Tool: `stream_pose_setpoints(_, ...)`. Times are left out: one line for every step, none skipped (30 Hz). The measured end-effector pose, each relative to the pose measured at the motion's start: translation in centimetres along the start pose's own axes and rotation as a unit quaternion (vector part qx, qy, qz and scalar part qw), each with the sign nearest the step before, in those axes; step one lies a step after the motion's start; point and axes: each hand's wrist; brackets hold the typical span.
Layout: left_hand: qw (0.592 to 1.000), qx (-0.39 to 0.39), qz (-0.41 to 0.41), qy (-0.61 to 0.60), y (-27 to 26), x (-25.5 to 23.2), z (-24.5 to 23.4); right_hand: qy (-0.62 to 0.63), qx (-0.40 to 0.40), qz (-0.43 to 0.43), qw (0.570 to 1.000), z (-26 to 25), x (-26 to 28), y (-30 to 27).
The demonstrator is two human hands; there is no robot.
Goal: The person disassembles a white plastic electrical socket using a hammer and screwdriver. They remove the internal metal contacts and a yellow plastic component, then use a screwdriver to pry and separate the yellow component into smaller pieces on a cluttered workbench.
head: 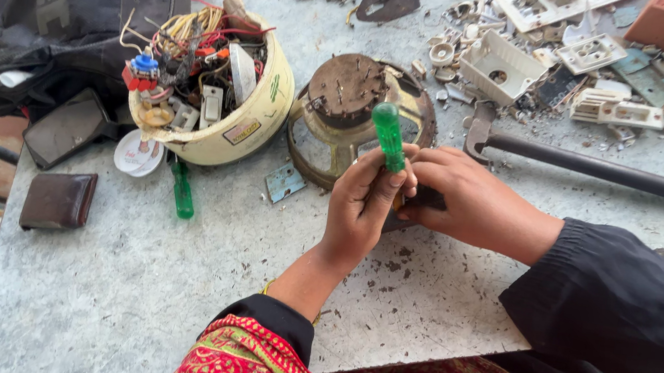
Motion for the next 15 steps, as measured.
stream_pose_setpoints(1.0, 0.003, -0.005, -0.021, 0.01, 0.1, 0.05, 0.003, 0.0, 0.008, 1.0, 0.0, 0.0, -0.05)
stream_pose_setpoints(1.0, 0.006, -0.011, -0.021, 0.05, 0.2, 0.09, 0.006, -0.001, 0.016, 1.0, -0.02, -0.01, -0.08)
stream_pose_setpoints(1.0, 0.008, -0.019, -0.022, -0.01, 0.27, 0.1, 0.007, -0.002, 0.013, 1.0, 0.01, -0.03, -0.13)
stream_pose_setpoints(0.999, 0.011, -0.026, -0.022, -0.04, 0.35, 0.11, 0.008, -0.004, 0.01, 1.0, 0.04, -0.05, -0.16)
stream_pose_setpoints(0.999, 0.012, -0.026, -0.034, -0.05, 0.4, 0.11, 0.01, -0.004, 0.007, 1.0, 0.08, -0.07, -0.16)
stream_pose_setpoints(0.999, 0.012, -0.026, -0.047, -0.04, 0.43, 0.12, 0.008, -0.003, 0.007, 1.0, 0.11, -0.07, -0.16)
stream_pose_setpoints(0.998, 0.012, -0.025, -0.059, 0.04, 0.43, 0.11, 0.005, -0.002, 0.005, 1.0, 0.07, -0.07, -0.11)
stream_pose_setpoints(0.997, 0.01, -0.033, -0.064, 0.1, 0.4, 0.09, 0.003, 0.0, 0.004, 1.0, 0.04, -0.07, -0.06)
stream_pose_setpoints(0.997, 0.007, -0.041, -0.07, 0.12, 0.36, 0.08, 0.0, 0.001, 0.0, 1.0, 0.05, -0.06, -0.04)
stream_pose_setpoints(0.996, 0.005, -0.049, -0.076, 0.13, 0.32, 0.05, -0.002, 0.002, -0.004, 1.0, 0.08, -0.06, -0.01)
stream_pose_setpoints(0.996, 0.005, -0.044, -0.071, 0.13, 0.3, 0.06, -0.004, 0.002, -0.007, 1.0, 0.1, -0.05, -0.04)
stream_pose_setpoints(0.997, 0.005, -0.04, -0.066, 0.12, 0.27, 0.06, -0.005, 0.014, 0.011, 1.0, 0.08, -0.04, -0.09)
stream_pose_setpoints(0.998, 0.004, -0.035, -0.06, 0.16, 0.26, 0.06, -0.006, 0.025, 0.028, 0.999, -0.04, -0.02, -0.1)
stream_pose_setpoints(0.998, 0.004, -0.034, -0.058, 0.16, 0.24, 0.05, -0.008, 0.036, 0.046, 0.998, -0.21, 0.02, -0.11)
stream_pose_setpoints(0.998, 0.004, -0.033, -0.055, 0.17, 0.23, -0.01, -0.018, 0.038, 0.052, 0.998, -0.53, 0.06, -0.1)
Point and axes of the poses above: each hand's wrist, its own y-axis towards the middle knuckle, its own z-axis out of the palm, x = y × z, and after that the axes turned 9 degrees about y, right-handed
